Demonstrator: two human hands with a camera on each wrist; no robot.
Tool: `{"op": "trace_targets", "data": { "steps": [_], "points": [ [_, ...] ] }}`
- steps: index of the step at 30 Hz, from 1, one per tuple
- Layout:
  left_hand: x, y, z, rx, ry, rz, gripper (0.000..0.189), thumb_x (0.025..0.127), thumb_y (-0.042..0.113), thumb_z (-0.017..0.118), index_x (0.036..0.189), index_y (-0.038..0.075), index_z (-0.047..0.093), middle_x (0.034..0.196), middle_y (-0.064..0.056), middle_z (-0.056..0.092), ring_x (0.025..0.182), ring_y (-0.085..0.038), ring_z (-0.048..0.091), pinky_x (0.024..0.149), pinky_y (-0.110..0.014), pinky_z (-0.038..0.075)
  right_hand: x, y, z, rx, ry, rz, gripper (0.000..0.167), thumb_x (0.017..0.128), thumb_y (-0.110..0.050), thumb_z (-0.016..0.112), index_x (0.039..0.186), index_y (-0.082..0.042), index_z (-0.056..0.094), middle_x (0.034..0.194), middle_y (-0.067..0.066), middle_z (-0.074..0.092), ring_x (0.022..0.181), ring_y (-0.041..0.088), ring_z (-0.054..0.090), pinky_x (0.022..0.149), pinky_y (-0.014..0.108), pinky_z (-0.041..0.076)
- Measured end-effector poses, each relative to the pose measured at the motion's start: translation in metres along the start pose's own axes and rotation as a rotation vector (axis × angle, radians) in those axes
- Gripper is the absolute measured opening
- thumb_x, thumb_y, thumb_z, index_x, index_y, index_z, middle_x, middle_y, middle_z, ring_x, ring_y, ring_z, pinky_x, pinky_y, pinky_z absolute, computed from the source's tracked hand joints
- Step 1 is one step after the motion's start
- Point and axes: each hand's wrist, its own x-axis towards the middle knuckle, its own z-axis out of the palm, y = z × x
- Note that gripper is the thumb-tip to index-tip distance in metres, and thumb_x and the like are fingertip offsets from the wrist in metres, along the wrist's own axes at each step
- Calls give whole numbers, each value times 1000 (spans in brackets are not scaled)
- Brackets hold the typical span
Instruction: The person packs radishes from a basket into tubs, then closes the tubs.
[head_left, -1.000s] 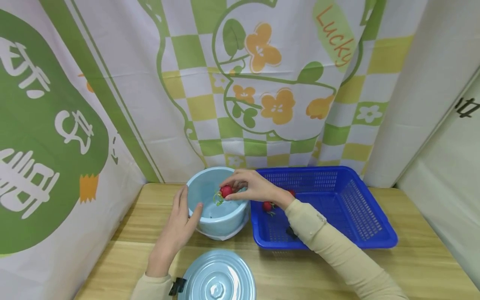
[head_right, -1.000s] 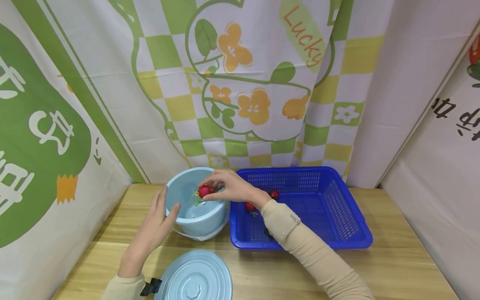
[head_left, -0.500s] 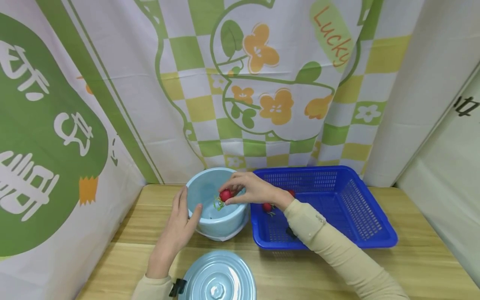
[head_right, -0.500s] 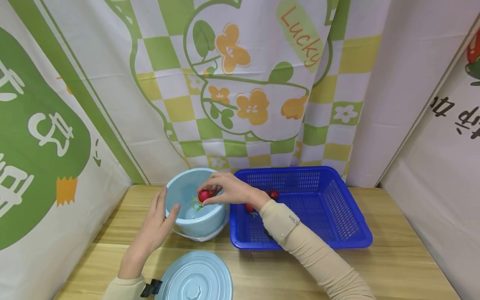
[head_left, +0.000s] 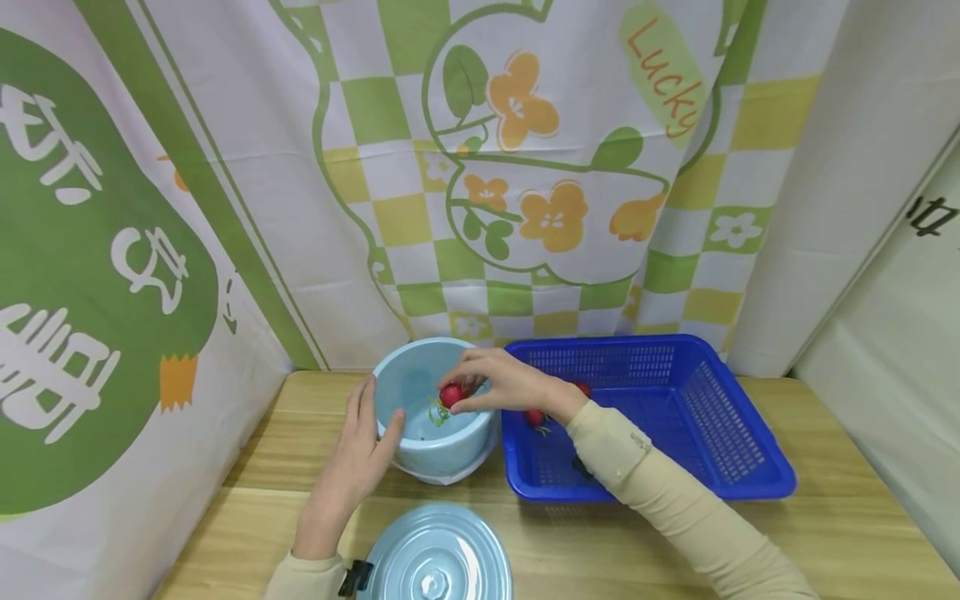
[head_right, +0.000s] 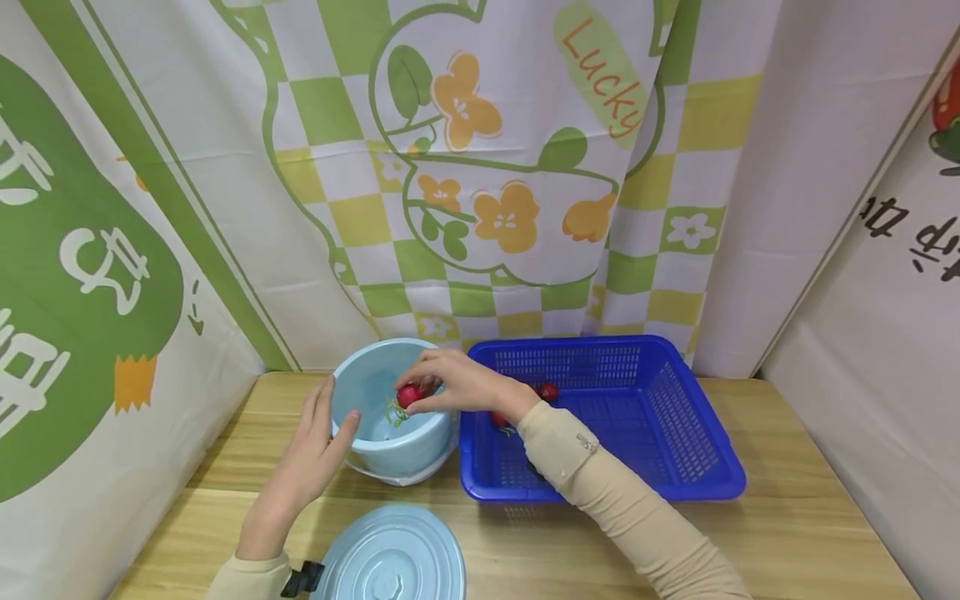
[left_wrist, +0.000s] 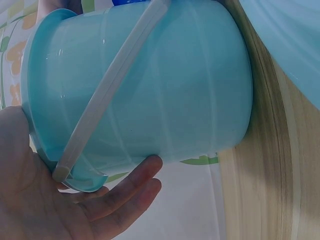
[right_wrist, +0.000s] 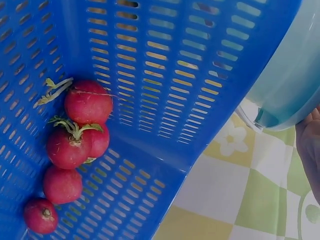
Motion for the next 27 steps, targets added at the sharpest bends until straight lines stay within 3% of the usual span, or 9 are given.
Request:
{"op": "trace_targets", "data": {
  "steps": [27],
  "points": [
    [1, -3, 2, -20, 11, 10, 84, 112, 53, 42, 170, 4, 5, 174, -19, 10, 155, -46, 24, 120, -65, 30, 9, -8, -6, -61, -163, 53, 35, 97, -19, 81, 129, -6, 75, 113, 7, 70, 101, 17, 71, 89, 25, 59]
  ]
}}
